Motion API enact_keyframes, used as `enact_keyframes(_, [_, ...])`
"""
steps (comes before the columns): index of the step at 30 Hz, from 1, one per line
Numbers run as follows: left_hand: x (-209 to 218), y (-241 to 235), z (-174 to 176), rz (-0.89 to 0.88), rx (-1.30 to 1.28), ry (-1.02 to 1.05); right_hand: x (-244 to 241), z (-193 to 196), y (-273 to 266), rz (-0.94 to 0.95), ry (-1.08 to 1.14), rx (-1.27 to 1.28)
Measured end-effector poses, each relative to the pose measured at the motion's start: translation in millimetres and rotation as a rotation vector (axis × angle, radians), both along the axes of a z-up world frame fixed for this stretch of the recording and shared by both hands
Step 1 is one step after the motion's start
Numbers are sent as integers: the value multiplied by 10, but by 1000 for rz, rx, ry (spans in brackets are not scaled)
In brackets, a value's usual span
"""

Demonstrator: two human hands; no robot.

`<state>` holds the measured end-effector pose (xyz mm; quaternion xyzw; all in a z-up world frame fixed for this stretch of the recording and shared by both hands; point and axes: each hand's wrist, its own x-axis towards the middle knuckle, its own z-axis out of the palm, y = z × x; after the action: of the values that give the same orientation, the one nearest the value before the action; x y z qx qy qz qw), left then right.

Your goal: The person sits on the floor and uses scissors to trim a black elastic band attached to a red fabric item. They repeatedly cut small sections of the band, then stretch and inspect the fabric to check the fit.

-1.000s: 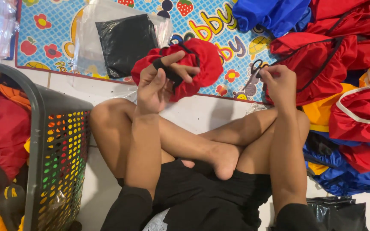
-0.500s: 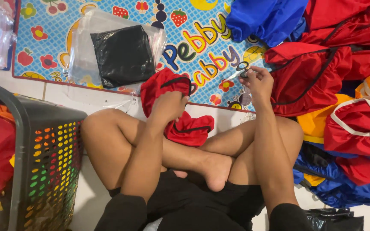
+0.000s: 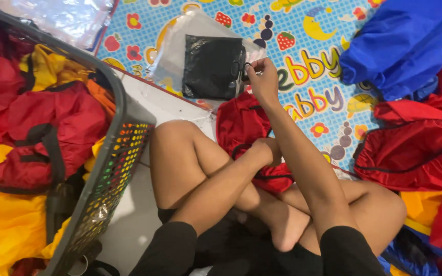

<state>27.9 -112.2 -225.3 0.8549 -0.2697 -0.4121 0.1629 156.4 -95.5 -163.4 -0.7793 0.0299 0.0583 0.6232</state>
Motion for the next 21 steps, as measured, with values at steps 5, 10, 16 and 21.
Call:
enact_keyframes(5, [-88, 119, 372, -119, -24, -53, 239, 474, 467, 184, -218, -177])
enact_keyframes(10, [-53, 296, 952, -291, -78, -102, 194, 828, 193, 377, -235, -314])
enact_keyframes(16, [-37, 933, 2304, 365, -427, -38, -448, 718, -1202, 241, -126, -367])
enact_keyframes(21, [-14, 974, 1967, 573, -1306, 141, -1489, 1005, -1556, 571, 433, -87])
